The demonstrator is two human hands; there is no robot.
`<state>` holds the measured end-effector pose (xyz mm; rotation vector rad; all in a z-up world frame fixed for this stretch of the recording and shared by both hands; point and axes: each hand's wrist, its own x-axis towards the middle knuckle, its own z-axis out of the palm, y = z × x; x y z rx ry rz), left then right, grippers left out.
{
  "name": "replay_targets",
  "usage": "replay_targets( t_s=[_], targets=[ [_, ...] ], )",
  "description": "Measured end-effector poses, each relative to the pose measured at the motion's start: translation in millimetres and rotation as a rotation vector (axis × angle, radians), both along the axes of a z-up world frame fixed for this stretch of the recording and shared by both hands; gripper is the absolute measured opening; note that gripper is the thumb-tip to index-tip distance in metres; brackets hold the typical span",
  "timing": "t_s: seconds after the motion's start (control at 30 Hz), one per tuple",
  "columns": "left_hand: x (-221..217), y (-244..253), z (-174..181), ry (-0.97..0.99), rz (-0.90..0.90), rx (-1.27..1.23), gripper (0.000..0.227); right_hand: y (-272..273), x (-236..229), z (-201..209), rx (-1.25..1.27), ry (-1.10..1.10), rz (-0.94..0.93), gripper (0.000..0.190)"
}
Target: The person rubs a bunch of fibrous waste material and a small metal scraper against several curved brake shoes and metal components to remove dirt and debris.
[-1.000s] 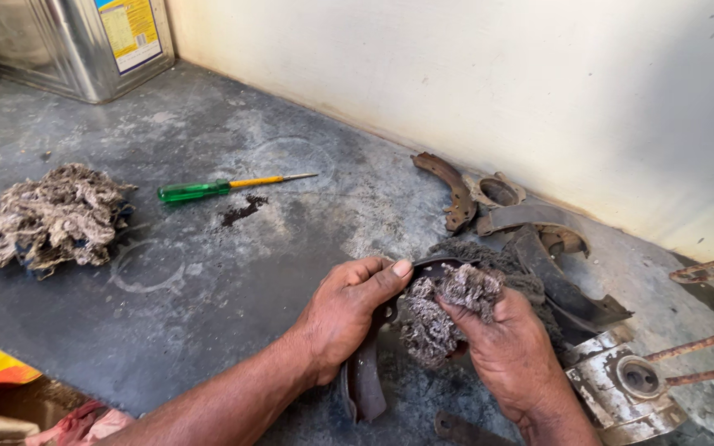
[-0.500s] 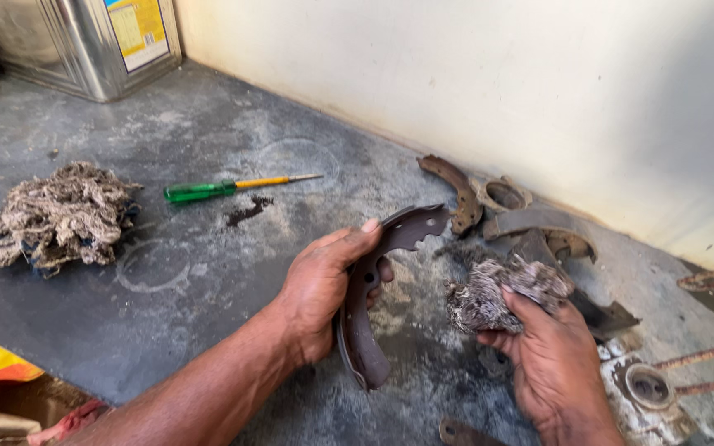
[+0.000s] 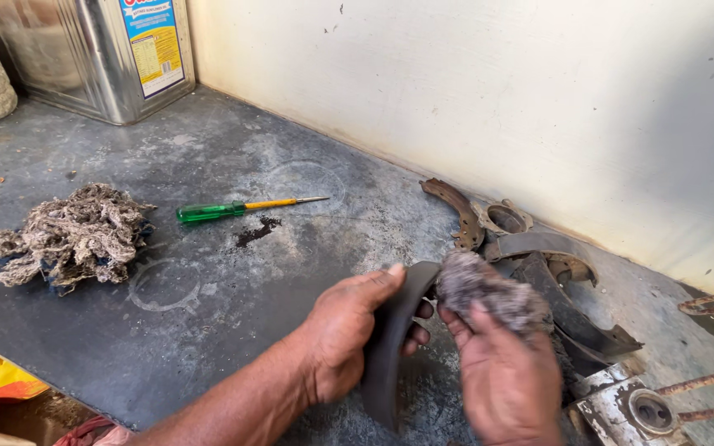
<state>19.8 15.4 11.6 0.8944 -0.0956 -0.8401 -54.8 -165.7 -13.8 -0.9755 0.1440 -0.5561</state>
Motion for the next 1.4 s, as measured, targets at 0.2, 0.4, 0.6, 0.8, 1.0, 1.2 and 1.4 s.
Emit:
replay_targets(
  t_s=[0.2,0.4,0.6,0.8,1.0,1.2,1.4],
  targets=[
    [-9.1,-11.7,-2.1,0.106,0.074,-0.035,0.030,31.3,0.6,-3.5,-0.531,0.170,-0.160,0.039],
    [-5.5,-5.6,9.1,0.202,0.103,0.037,0.027,53.4,-16.9,24.3,-1.204,0.036,-0.270,0.025],
    [-2.4,4.6,12.7,0.233,0.131,0.063,0.034,75.8,-24.7,14.7,-1.299,0.160,-0.238,0.021],
    [14.7,6.5,-12.9,0.223,0.068,0.021,0.042,36.5,-30.3,-32.6,-1.443,-0.082,0.118,0.047],
    [20.0,11.7,-10.1,0.116,0.164,0.118,0.033,18.5,-34.0,-80.2,-1.409,-0.157,0.147,0.021],
    [28.6,10.7,-12.4,0.149,0.113,0.059,0.032,-23.1,-35.8,-27.9,-0.985,0.560,-0.009,0.023],
    [26.9,7.1,-13.4,0.121,0.108,0.150,0.033,-12.1,-27.7,27.5,-1.079,0.685,-0.264,0.070]
  ],
)
